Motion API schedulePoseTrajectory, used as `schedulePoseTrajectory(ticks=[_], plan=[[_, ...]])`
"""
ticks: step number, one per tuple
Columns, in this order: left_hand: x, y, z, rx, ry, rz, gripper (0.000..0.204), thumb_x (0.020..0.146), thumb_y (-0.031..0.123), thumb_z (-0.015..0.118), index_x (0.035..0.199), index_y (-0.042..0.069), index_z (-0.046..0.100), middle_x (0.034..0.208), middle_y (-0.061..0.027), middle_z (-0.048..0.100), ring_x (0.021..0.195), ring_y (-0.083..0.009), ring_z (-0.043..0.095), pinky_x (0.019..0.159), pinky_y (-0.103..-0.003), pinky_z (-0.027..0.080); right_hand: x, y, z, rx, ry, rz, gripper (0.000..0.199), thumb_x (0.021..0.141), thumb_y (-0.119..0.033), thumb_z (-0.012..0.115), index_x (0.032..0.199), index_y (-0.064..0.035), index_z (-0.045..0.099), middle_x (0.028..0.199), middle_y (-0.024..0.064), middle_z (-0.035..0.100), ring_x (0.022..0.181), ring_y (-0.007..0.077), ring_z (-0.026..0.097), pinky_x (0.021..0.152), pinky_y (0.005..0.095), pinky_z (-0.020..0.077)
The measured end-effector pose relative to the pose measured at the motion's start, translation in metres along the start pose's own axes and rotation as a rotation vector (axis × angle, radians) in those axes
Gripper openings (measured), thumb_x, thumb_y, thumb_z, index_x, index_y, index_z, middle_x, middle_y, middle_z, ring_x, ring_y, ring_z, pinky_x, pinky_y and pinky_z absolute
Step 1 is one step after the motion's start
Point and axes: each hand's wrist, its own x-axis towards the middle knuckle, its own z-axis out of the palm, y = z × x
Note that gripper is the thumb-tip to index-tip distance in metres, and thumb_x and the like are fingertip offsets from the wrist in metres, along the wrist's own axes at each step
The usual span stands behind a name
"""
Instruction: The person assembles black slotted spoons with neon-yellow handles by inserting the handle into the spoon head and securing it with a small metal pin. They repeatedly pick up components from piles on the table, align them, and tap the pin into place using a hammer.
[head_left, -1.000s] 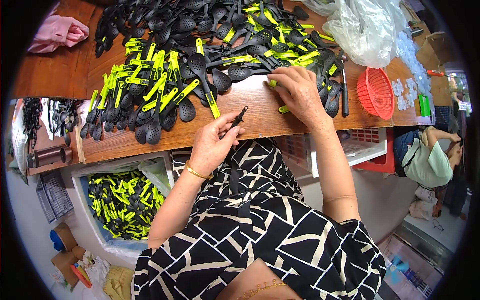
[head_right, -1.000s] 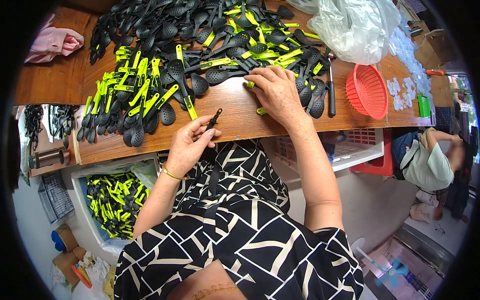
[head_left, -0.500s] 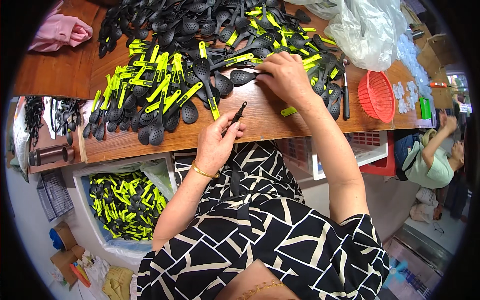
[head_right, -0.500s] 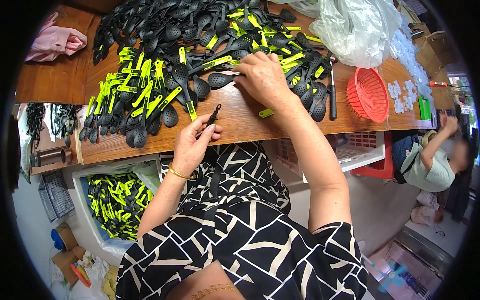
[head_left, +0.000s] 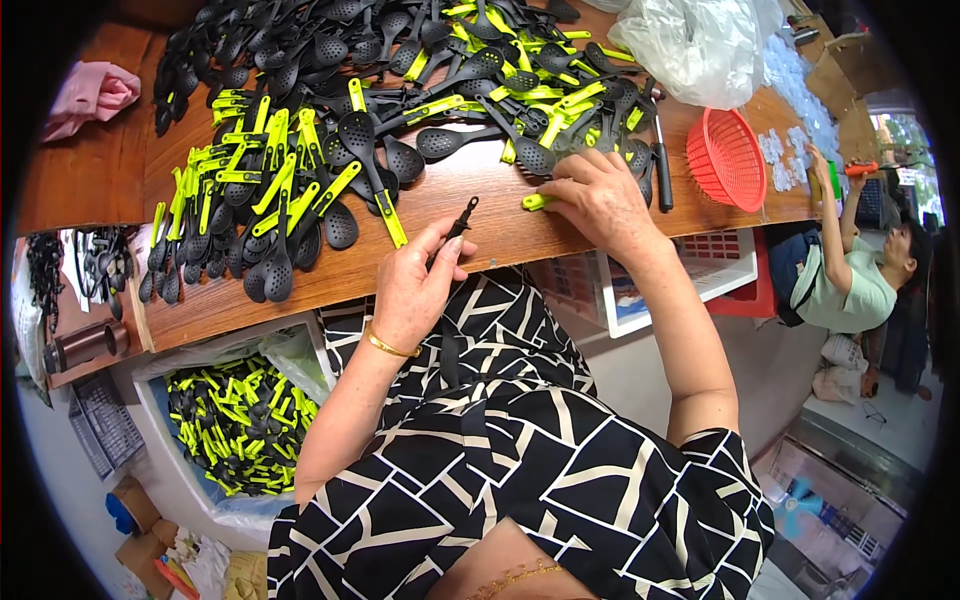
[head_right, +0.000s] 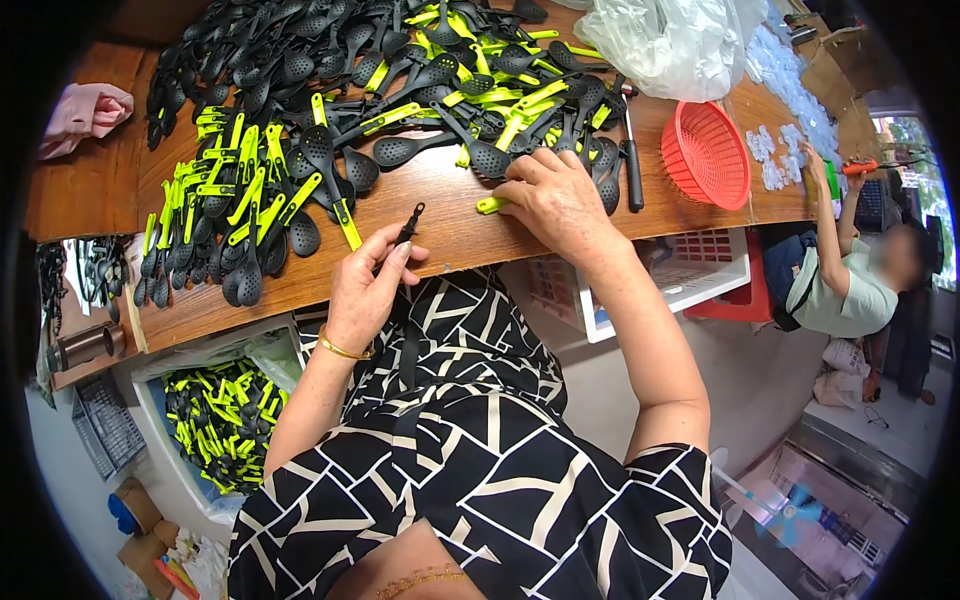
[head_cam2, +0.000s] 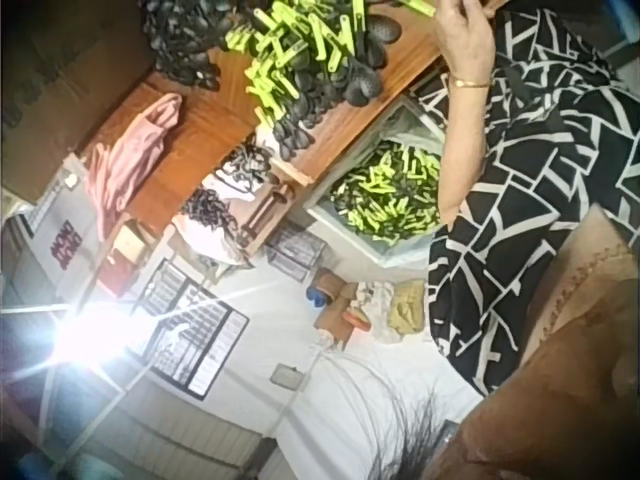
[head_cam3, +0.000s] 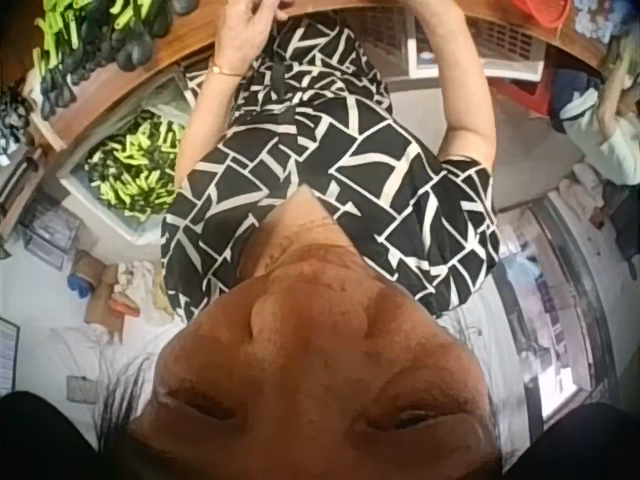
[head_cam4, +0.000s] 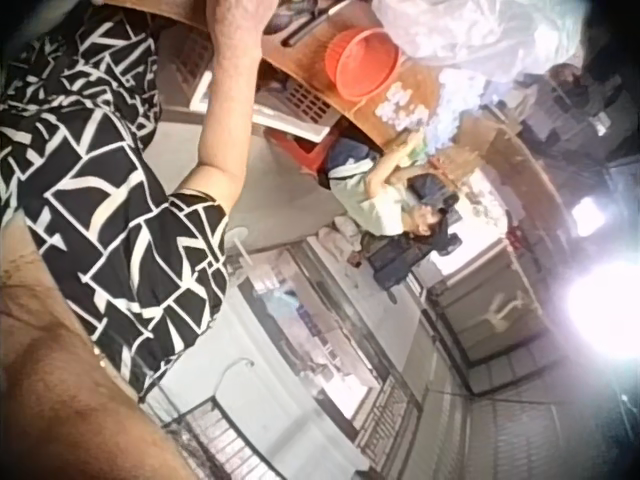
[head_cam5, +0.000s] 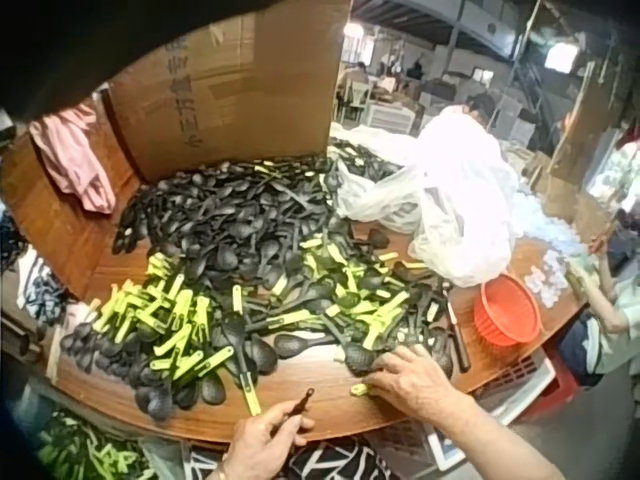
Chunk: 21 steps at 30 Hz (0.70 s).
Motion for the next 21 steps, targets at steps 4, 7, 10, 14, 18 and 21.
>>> schedulePoseTrajectory(ticks=[4,7,10,14,18,21], plan=[[-0.001,0.006,0.005,0.061,-0.006,0.03,0.031,0.107,0.014,0.059,0.135,0.003,0.066,0.097,-0.0095,0.081,0.073,-0.0113,0.073,0.068,-0.027,0.058,0.002,0.0,0.006,0.071,0.076,-0.015,0.022,0.077,-0.019,0.084,0.097,-0.0154,0.075,0.101,-0.0006,0.069,0.1,0.0215,0.065,0.087,0.0379,0.047],[-0.003,0.008,0.005,0.091,0.007,0.046,0.031,0.107,0.014,0.059,0.134,0.003,0.067,0.097,-0.0098,0.081,0.073,-0.0125,0.074,0.068,-0.027,0.058,0.008,-0.002,0.016,0.041,0.095,-0.023,0.022,0.077,-0.018,0.084,0.095,-0.0134,0.072,0.097,0.0001,0.07,0.095,0.0221,0.066,0.085,0.0372,0.048],[-0.004,0.012,0.006,0.128,0.01,0.032,0.031,0.107,0.013,0.06,0.134,0.001,0.067,0.098,-0.0086,0.081,0.074,-0.0101,0.072,0.07,-0.025,0.057,0.015,-0.003,0.021,0.048,0.147,-0.072,0.021,0.078,-0.016,0.084,0.094,-0.0129,0.071,0.094,0.0009,0.071,0.09,0.0224,0.068,0.083,0.0366,0.0491],[-0.003,0.008,0.008,0.111,0.02,0.026,0.03,0.107,0.012,0.061,0.134,0.0,0.067,0.1,-0.0076,0.08,0.075,-0.0088,0.07,0.071,-0.024,0.056,0.03,-0.008,0.035,0.042,0.277,-0.159,0.013,0.084,-0.02,0.076,0.09,-0.0132,0.067,0.085,0.0007,0.065,0.082,0.0197,0.067,0.082,0.0357,0.0485],[0.001,0.005,0.008,0.087,0.028,0.037,0.031,0.107,0.01,0.061,0.135,-0.001,0.066,0.103,-0.0077,0.079,0.076,-0.009,0.07,0.072,-0.024,0.056,0.055,-0.016,0.033,0.136,0.342,-0.005,0.018,0.084,-0.017,0.083,0.098,-0.0131,0.072,0.091,0.0019,0.074,0.086,0.0215,0.07,0.08,0.0363,0.0501],[0.001,0.004,0.005,0.088,0.031,0.026,0.032,0.106,0.011,0.061,0.135,-0.001,0.066,0.106,-0.0084,0.08,0.076,-0.0093,0.07,0.072,-0.025,0.057,0.07,0.007,0.018,0.075,0.513,0.053,0.009,0.086,-0.019,0.079,0.092,-0.0152,0.074,0.078,0.0024,0.071,0.078,0.0251,0.071,0.074,0.0428,0.0509]])
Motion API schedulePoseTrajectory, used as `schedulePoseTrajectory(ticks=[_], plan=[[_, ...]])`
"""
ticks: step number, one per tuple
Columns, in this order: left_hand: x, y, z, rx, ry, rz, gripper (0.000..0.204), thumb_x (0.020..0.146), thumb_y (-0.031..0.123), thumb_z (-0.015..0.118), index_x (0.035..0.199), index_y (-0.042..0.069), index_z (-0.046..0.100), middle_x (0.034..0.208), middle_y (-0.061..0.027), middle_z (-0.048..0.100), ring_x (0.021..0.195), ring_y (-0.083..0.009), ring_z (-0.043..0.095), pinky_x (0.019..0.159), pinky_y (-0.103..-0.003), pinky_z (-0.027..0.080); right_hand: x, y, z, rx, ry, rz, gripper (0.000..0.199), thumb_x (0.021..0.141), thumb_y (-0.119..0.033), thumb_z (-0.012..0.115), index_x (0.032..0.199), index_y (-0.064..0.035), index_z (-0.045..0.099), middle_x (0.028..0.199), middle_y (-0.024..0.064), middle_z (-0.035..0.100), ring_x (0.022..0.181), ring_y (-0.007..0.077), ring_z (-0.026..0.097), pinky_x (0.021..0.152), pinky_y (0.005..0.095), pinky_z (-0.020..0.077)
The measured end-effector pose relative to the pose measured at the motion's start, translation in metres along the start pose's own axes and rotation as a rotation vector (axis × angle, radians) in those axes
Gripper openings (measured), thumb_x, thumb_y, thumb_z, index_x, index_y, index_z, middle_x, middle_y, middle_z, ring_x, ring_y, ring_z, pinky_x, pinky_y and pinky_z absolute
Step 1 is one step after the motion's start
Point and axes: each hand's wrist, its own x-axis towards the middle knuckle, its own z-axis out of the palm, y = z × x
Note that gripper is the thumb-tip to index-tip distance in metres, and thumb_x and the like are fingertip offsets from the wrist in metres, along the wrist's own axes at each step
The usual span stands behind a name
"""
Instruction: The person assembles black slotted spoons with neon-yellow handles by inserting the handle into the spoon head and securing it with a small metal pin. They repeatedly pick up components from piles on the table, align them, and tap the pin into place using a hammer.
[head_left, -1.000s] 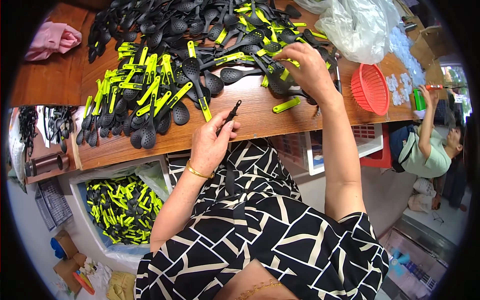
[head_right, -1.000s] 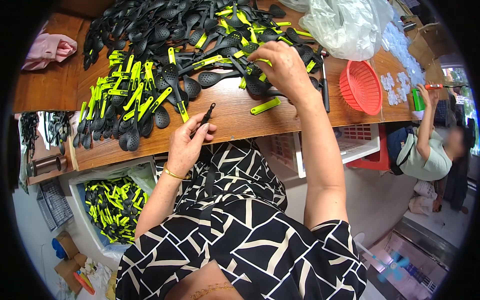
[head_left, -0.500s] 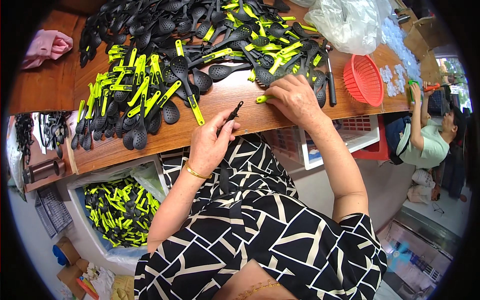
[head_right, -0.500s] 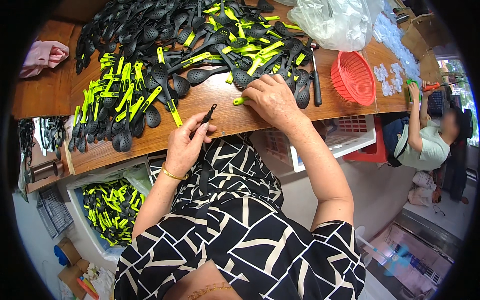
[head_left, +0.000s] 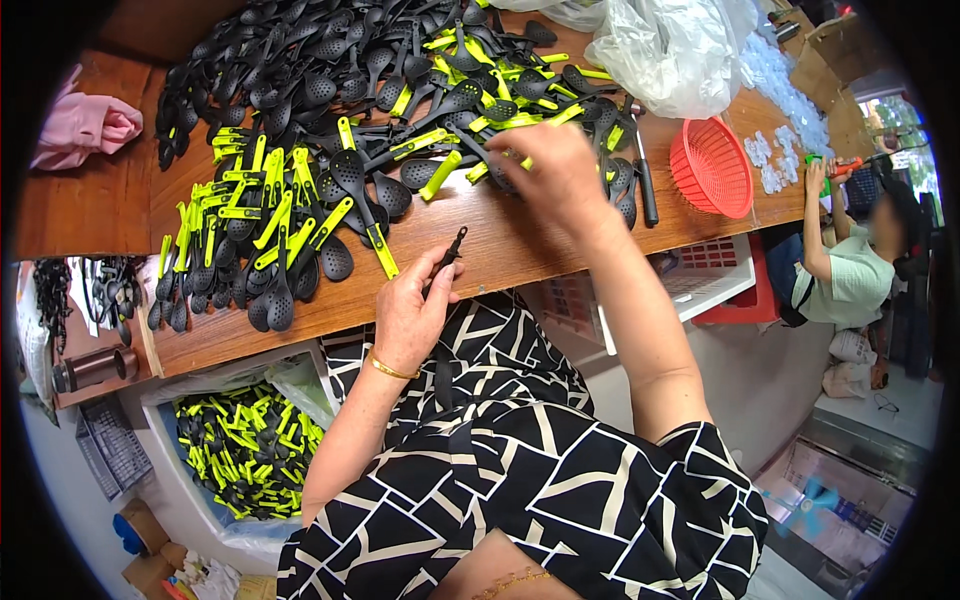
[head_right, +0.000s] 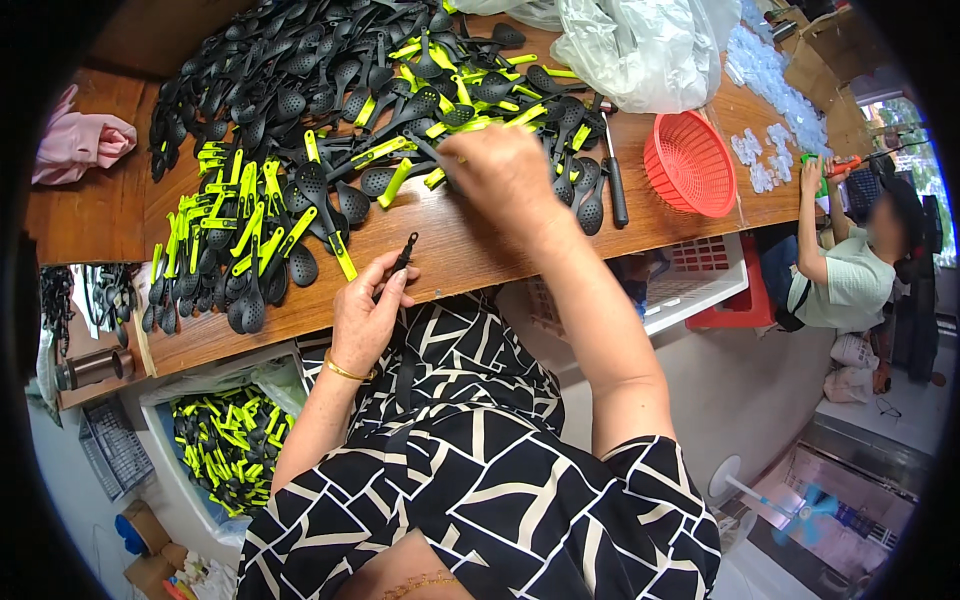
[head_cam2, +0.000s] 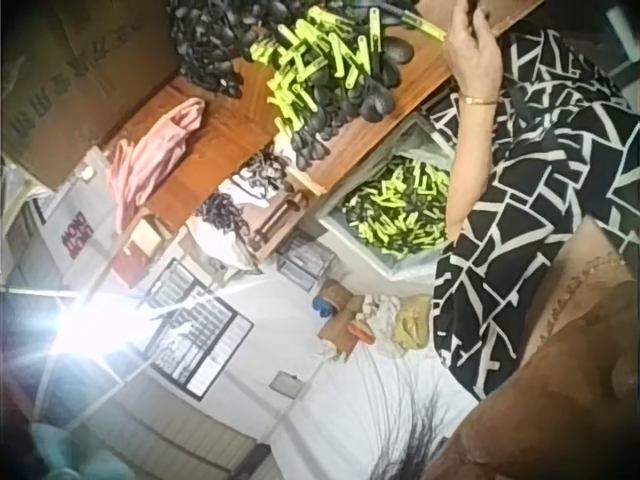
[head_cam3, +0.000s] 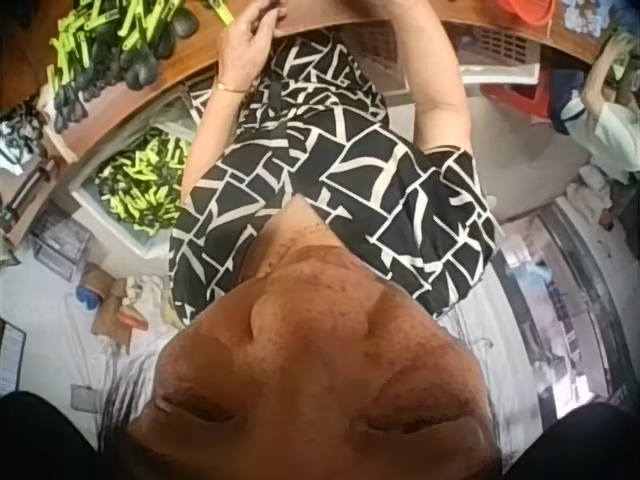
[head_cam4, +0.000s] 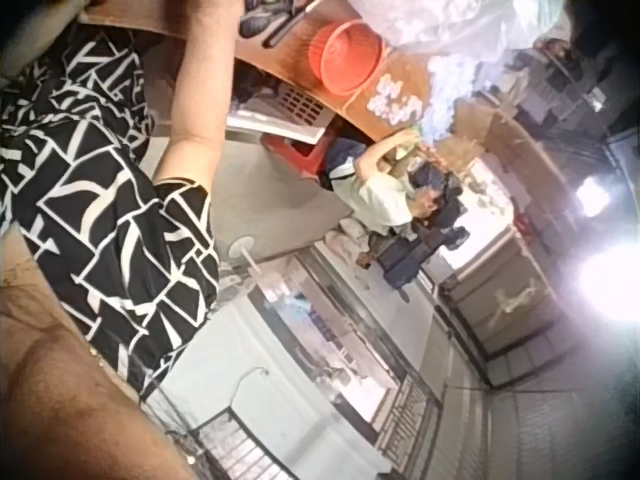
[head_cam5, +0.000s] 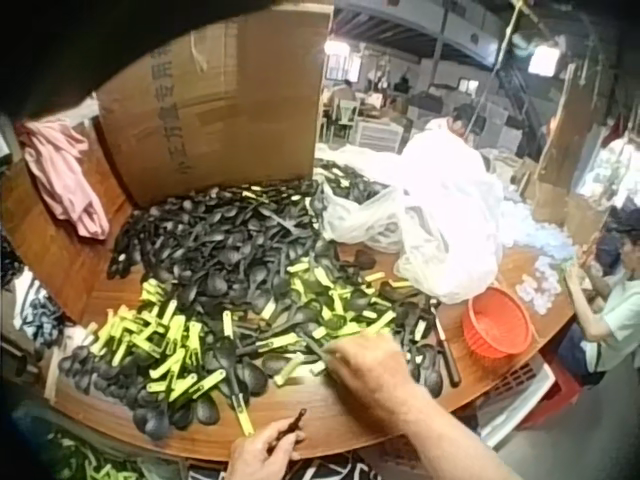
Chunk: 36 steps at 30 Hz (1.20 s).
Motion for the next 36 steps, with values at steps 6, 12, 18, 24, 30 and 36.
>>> schedulePoseTrajectory(ticks=[6,12,18,24,30,36], plan=[[0.003,0.003,0.001,0.002,-0.021,-0.04,0.032,0.107,0.012,0.061,0.136,-0.001,0.066,0.104,-0.008,0.079,0.077,-0.008,0.069,0.073,-0.024,0.056,-0.003,0.094,-0.02,-0.428,-0.288,0.104,0.015,0.089,-0.012,0.07,0.102,-0.0146,0.078,0.117,0.0023,0.072,0.111,0.0257,0.066,0.093,0.0418,0.0536],[0.003,-0.003,-0.002,-0.111,-0.057,-0.056,0.032,0.108,0.011,0.059,0.138,0.0,0.064,0.1,-0.0062,0.077,0.08,-0.0068,0.067,0.076,-0.024,0.056,-0.004,0.094,-0.017,-0.26,-0.149,0.117,0.019,0.089,-0.014,0.074,0.108,-0.0118,0.075,0.111,0.0056,0.073,0.11,0.0282,0.067,0.097,0.0412,0.0532],[0.003,-0.004,-0.002,-0.09,-0.054,-0.064,0.032,0.108,0.011,0.059,0.137,-0.001,0.064,0.1,-0.0067,0.077,0.081,-0.0073,0.068,0.077,-0.023,0.056,-0.016,0.093,-0.021,-0.233,-0.278,0.43,0.018,0.092,-0.022,0.074,0.108,-0.014,0.075,0.104,0.0116,0.072,0.098,0.0327,0.071,0.087,0.0456,0.0569],[0.003,-0.004,-0.001,-0.05,-0.054,-0.04,0.031,0.108,0.011,0.059,0.136,-0.001,0.064,0.101,-0.0069,0.077,0.081,-0.0074,0.068,0.077,-0.024,0.057,-0.003,0.099,-0.011,-0.354,-0.417,0.393,0.02,0.092,-0.024,0.071,0.11,-0.0196,0.078,0.107,0.0096,0.074,0.1,0.0339,0.073,0.088,0.0476,0.0568],[0.006,-0.021,0.0,-0.37,-0.081,-0.022,0.032,0.109,0.015,0.06,0.137,-0.001,0.063,0.106,-0.0082,0.076,0.084,-0.0074,0.068,0.078,-0.024,0.057,0.009,0.077,-0.039,-0.159,-0.346,0.477,0.02,0.094,-0.019,0.07,0.112,-0.0158,0.078,0.104,0.0092,0.076,0.094,0.0281,0.074,0.081,0.0416,0.0574],[0.004,-0.002,-0.008,-0.341,-0.075,0.004,0.03,0.109,0.016,0.062,0.134,0.0,0.066,0.101,-0.0066,0.076,0.078,-0.0056,0.065,0.075,-0.022,0.056,-0.023,-0.003,-0.042,0.736,-0.381,0.447,0.019,0.1,-0.013,0.062,0.112,-0.004,0.073,0.102,0.0092,0.076,0.092,0.0152,0.07,0.084,0.0291,0.0542]])
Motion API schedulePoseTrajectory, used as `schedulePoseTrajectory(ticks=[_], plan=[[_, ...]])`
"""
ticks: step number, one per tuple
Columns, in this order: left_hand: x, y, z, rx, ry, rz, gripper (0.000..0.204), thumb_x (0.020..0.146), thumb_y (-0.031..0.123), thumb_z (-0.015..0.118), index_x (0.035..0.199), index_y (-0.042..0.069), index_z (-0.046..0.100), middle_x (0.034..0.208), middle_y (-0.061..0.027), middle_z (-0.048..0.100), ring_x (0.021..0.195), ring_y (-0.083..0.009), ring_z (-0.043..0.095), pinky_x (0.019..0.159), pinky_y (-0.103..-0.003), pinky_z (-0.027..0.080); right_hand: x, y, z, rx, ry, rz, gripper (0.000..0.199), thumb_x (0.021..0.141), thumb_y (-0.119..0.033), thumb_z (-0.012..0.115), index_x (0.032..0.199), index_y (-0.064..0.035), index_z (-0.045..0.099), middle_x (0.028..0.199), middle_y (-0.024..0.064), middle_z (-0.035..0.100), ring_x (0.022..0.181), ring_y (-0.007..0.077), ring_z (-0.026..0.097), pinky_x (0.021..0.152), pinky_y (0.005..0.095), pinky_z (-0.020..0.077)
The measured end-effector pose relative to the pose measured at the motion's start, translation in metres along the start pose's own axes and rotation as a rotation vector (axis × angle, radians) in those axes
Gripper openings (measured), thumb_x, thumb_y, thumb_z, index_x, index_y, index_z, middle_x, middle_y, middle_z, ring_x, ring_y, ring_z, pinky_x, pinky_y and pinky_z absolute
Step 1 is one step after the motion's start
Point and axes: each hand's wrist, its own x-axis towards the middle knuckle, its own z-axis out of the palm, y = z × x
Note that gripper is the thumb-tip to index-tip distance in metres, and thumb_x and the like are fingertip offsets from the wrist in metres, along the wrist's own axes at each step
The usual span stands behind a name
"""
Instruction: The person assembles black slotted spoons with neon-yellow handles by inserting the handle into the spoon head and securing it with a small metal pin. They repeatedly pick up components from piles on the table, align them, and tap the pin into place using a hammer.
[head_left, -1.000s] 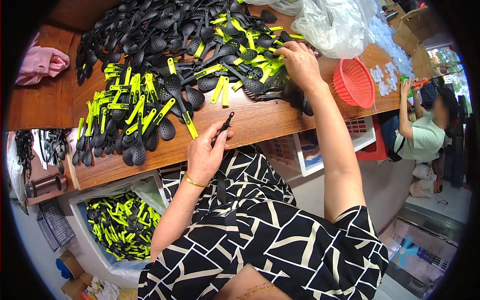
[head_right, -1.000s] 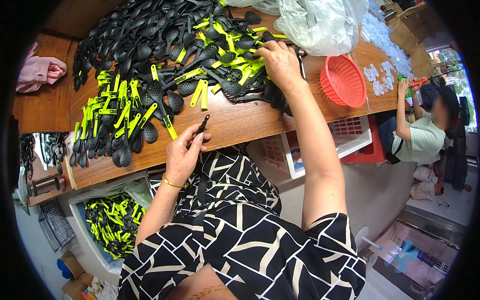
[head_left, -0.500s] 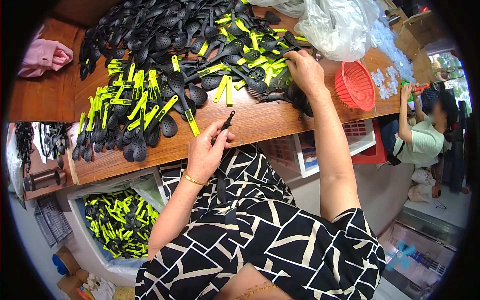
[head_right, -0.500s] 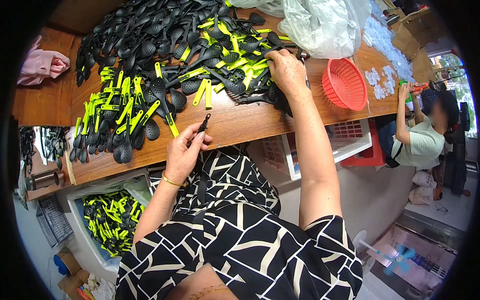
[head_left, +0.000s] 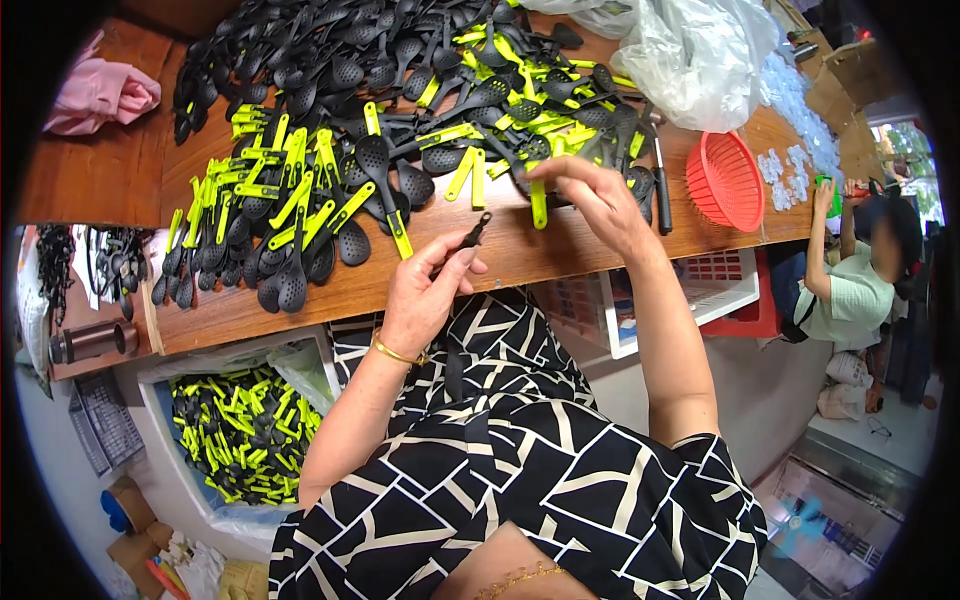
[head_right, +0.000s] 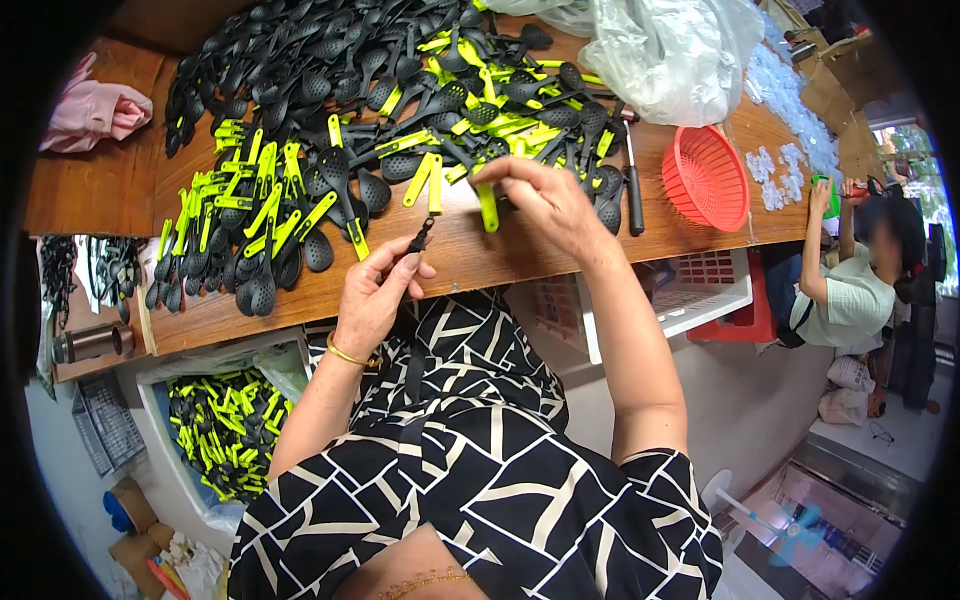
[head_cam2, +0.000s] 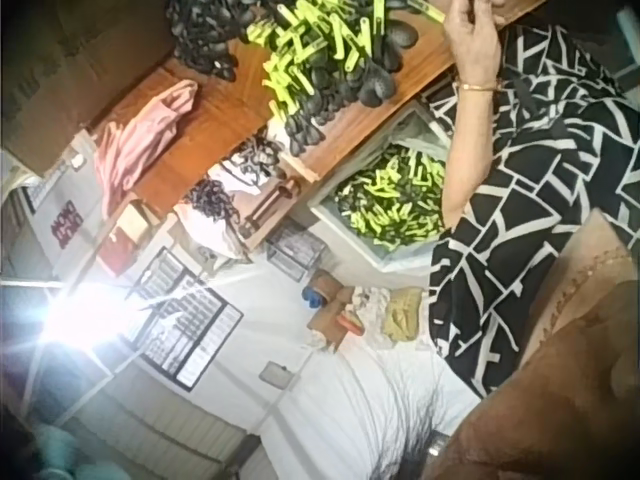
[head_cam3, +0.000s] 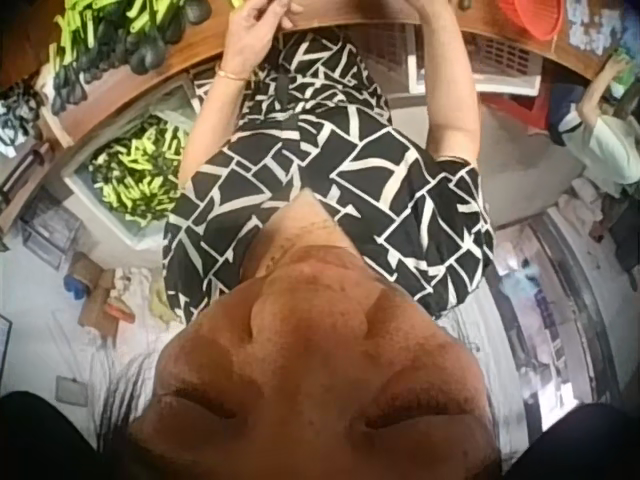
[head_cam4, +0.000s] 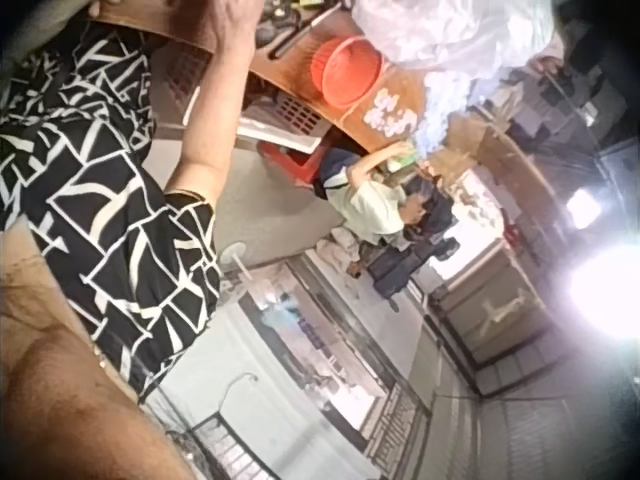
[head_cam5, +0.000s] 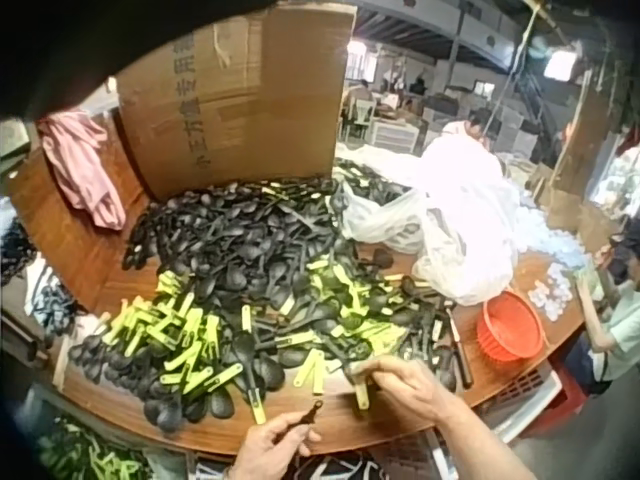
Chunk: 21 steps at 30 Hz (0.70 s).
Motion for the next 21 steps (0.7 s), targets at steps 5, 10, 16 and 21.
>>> schedulePoseTrajectory(ticks=[5,10,16,21], plan=[[-0.001,0.014,-0.006,0.65,0.053,0.479,0.023,0.098,0.012,0.071,0.121,0.006,0.075,0.092,-0.0052,0.077,0.076,-0.0158,0.069,0.07,-0.029,0.049,-0.012,-0.023,0.034,0.031,0.036,0.031,0.017,0.095,-0.014,0.075,0.105,-0.0037,0.067,0.103,0.0082,0.075,0.092,0.0187,0.073,0.083,0.0344,0.0577],[-0.009,0.023,-0.009,0.969,0.099,0.673,0.025,0.089,0.011,0.077,0.114,0.011,0.077,0.085,-0.0058,0.073,0.076,-0.0234,0.068,0.07,-0.037,0.044,-0.007,-0.039,0.022,-0.381,-0.228,-0.312,0.028,0.087,-0.007,0.08,0.115,-0.0112,0.075,0.095,0.0077,0.073,0.077,0.0265,0.071,0.075,0.0351,0.0583],[-0.013,0.022,-0.007,0.615,0.047,0.335,0.018,0.097,0.012,0.073,0.115,0.005,0.075,0.083,-0.0028,0.07,0.071,-0.0126,0.067,0.065,-0.029,0.05,-0.003,-0.057,0.027,-0.338,-0.049,-0.364,0.031,0.084,-0.006,0.08,0.115,-0.0096,0.077,0.093,0.0086,0.072,0.088,0.0271,0.071,0.077,0.0386,0.058],[-0.012,0.014,-0.009,-0.083,-0.184,-0.234,0.026,0.107,0.019,0.065,0.124,0.0,0.068,0.085,0.001,0.067,0.067,-0.0047,0.062,0.062,-0.019,0.054,-0.012,-0.048,0.022,-0.412,-0.021,-0.529,0.024,0.085,-0.006,0.079,0.109,-0.0053,0.076,0.098,0.0097,0.073,0.087,0.027,0.072,0.075,0.0382,0.0592]])
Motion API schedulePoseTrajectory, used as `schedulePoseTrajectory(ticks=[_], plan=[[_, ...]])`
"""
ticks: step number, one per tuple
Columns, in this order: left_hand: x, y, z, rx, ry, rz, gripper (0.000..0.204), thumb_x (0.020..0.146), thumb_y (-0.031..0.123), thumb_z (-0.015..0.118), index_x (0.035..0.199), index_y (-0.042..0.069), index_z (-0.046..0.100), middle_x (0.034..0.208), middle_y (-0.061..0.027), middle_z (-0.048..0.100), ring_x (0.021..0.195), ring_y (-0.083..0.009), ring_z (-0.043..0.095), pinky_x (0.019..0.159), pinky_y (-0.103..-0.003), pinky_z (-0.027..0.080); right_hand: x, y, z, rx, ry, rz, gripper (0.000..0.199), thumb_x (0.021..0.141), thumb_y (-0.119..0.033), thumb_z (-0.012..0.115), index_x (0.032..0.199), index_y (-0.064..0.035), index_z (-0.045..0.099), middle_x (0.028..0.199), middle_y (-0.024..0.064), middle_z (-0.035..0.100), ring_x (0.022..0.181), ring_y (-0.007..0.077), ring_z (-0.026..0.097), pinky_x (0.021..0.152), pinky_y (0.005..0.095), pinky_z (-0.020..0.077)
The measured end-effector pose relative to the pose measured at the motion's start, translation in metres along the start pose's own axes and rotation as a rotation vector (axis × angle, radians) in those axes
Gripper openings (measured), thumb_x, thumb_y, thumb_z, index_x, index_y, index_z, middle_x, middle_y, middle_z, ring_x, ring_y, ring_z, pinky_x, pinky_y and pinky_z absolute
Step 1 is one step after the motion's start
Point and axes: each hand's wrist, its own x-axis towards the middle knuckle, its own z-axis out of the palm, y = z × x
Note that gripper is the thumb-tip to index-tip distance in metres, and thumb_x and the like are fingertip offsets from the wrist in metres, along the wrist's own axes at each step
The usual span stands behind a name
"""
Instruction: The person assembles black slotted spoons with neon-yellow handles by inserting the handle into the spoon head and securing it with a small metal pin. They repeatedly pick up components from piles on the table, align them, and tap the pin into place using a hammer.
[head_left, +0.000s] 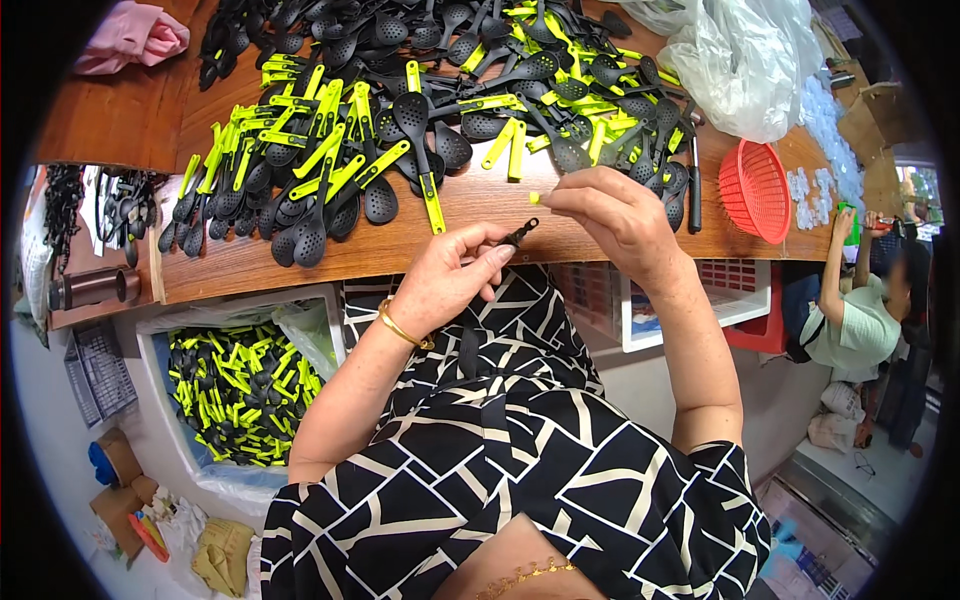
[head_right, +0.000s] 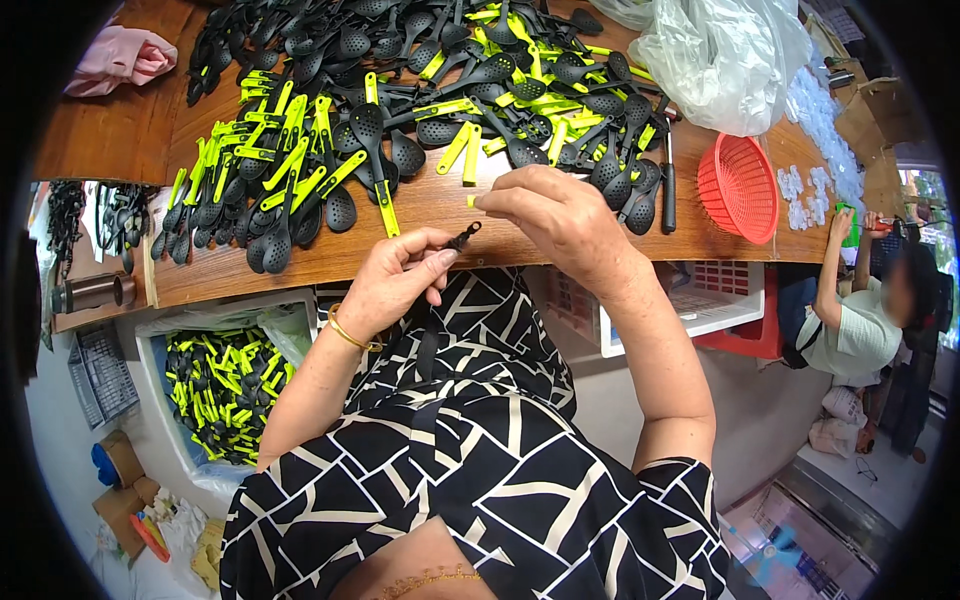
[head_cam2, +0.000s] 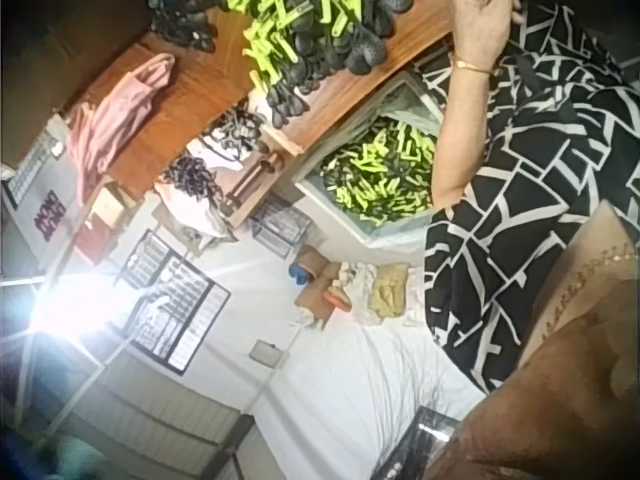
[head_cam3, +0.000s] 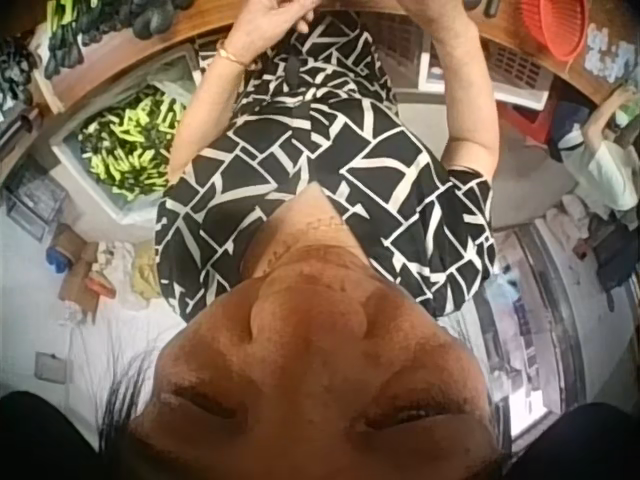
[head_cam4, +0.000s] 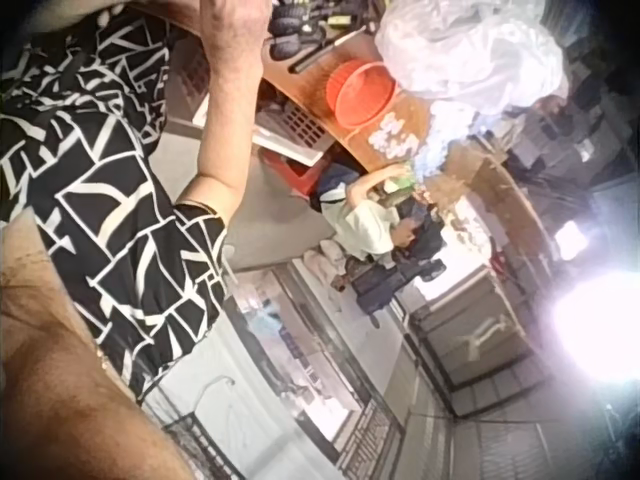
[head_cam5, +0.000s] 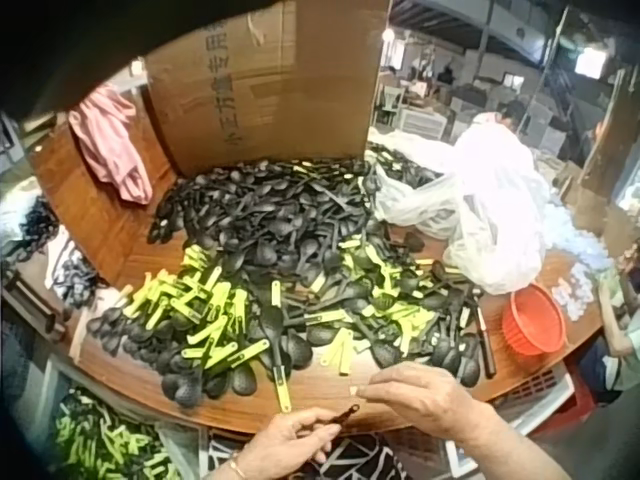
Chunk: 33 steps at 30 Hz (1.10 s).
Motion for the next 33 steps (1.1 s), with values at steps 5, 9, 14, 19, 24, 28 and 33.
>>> schedulePoseTrajectory(ticks=[5,9,14,19,24,28,33], plan=[[0.001,0.0,-0.003,-0.036,-0.04,-0.018,0.028,0.108,0.02,0.064,0.127,0.0,0.069,0.083,0.0027,0.064,0.067,-0.0029,0.059,0.059,-0.019,0.053,-0.006,0.0,0.002,0.024,-0.15,0.02,0.024,0.085,-0.01,0.08,0.108,-0.0074,0.077,0.097,0.0081,0.072,0.083,0.0254,0.072,0.071,0.0367,0.059],[-0.001,0.008,-0.008,-0.025,-0.101,-0.083,0.029,0.108,0.023,0.064,0.127,0.002,0.07,0.082,0.0037,0.063,0.066,-0.0023,0.058,0.058,-0.018,0.052,-0.009,-0.006,0.005,0.175,-0.244,0.11,0.025,0.084,-0.013,0.083,0.109,-0.012,0.08,0.093,0.0048,0.071,0.085,0.024,0.072,0.075,0.0363,0.0577],[-0.005,0.009,-0.005,0.023,-0.103,-0.062,0.029,0.109,0.024,0.063,0.126,0.002,0.07,0.08,0.0048,0.061,0.064,-0.0016,0.056,0.059,-0.018,0.05,-0.008,-0.006,0.004,0.26,-0.253,0.146,0.022,0.084,-0.012,0.084,0.106,-0.0105,0.081,0.095,0.0048,0.072,0.088,0.0229,0.072,0.079,0.0362,0.0577],[-0.003,0.012,-0.001,0.231,-0.056,0.027,0.026,0.109,0.022,0.063,0.125,0.002,0.07,0.08,0.0056,0.062,0.066,-0.0017,0.056,0.06,-0.019,0.05,-0.01,-0.01,0.01,0.339,-0.181,0.295,0.019,0.084,-0.011,0.084,0.103,-0.0092,0.081,0.092,0.0048,0.073,0.09,0.0202,0.072,0.08,0.0341,0.0563],[-0.01,0.026,0.003,0.548,0.042,0.175,0.022,0.104,0.016,0.067,0.12,0.002,0.073,0.088,-0.0018,0.071,0.075,-0.0063,0.064,0.066,-0.026,0.053,-0.009,-0.01,0.013,0.349,-0.213,0.326,0.016,0.085,-0.012,0.084,0.101,-0.0082,0.08,0.089,0.0041,0.073,0.089,0.0188,0.072,0.079,0.0331,0.0555],[-0.011,0.017,0.006,0.73,0.153,0.457,0.02,0.098,0.009,0.07,0.117,0.002,0.074,0.097,-0.0115,0.076,0.083,-0.0207,0.073,0.072,-0.032,0.055,-0.003,-0.024,0.013,0.336,-0.205,0.47,0.017,0.085,-0.011,0.084,0.101,-0.0081,0.08,0.087,0.0054,0.071,0.085,0.0208,0.072,0.076,0.0339,0.0555],[-0.015,0.012,0.008,0.914,0.266,0.587,0.02,0.096,0.008,0.07,0.115,0.001,0.074,0.101,-0.0154,0.077,0.091,-0.0322,0.075,0.079,-0.035,0.057,-0.01,-0.02,0.029,0.153,-0.177,0.272,0.018,0.086,-0.016,0.081,0.103,-0.0096,0.079,0.089,0.0082,0.071,0.082,0.027,0.072,0.073,0.0386,0.0552]])
